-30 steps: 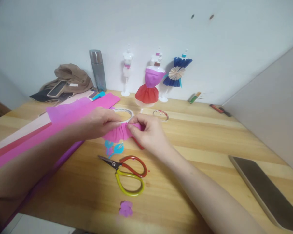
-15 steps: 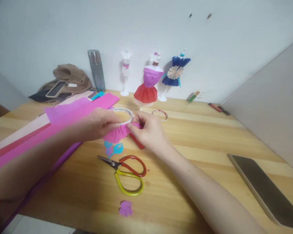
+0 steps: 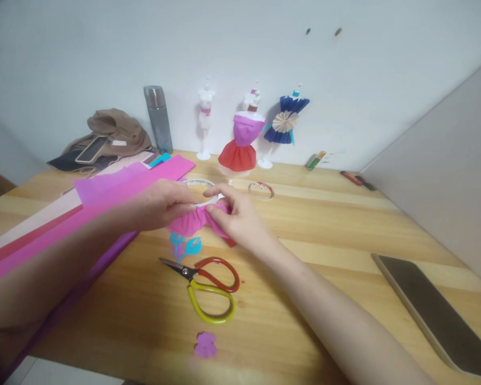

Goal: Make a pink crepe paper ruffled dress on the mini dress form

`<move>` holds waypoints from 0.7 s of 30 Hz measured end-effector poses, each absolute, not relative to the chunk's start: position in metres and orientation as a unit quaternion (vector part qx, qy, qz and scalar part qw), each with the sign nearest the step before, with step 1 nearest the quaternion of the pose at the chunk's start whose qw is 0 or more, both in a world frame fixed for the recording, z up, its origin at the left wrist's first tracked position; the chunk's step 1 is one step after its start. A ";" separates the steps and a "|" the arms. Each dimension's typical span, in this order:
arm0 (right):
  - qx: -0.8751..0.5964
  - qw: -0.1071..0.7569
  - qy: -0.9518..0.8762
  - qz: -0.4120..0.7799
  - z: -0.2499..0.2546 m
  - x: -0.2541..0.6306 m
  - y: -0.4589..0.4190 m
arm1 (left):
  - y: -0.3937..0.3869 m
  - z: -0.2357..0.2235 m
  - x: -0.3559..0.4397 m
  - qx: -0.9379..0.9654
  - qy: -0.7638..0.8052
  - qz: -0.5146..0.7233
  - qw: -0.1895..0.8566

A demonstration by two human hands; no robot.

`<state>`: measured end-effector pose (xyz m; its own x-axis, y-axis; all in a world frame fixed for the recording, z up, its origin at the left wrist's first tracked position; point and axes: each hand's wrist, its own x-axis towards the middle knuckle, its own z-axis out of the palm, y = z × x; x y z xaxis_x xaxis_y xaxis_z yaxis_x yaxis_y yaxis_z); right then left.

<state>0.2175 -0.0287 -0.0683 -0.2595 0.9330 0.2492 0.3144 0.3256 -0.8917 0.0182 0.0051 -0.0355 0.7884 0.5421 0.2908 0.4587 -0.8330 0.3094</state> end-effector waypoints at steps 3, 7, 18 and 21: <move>-0.457 0.455 -0.704 0.296 -0.070 0.217 -0.029 | 0.003 -0.032 0.019 0.932 0.279 0.188 0.135; -0.469 0.474 -0.723 0.180 -0.069 0.219 -0.031 | 0.003 -0.030 0.019 0.928 0.294 0.192 0.125; -0.474 0.434 -0.746 0.173 -0.062 0.216 -0.036 | 0.002 -0.031 0.020 0.933 0.305 0.175 0.075; -0.473 0.440 -0.741 0.183 -0.061 0.215 -0.036 | 0.001 -0.030 0.021 0.932 0.309 0.168 0.085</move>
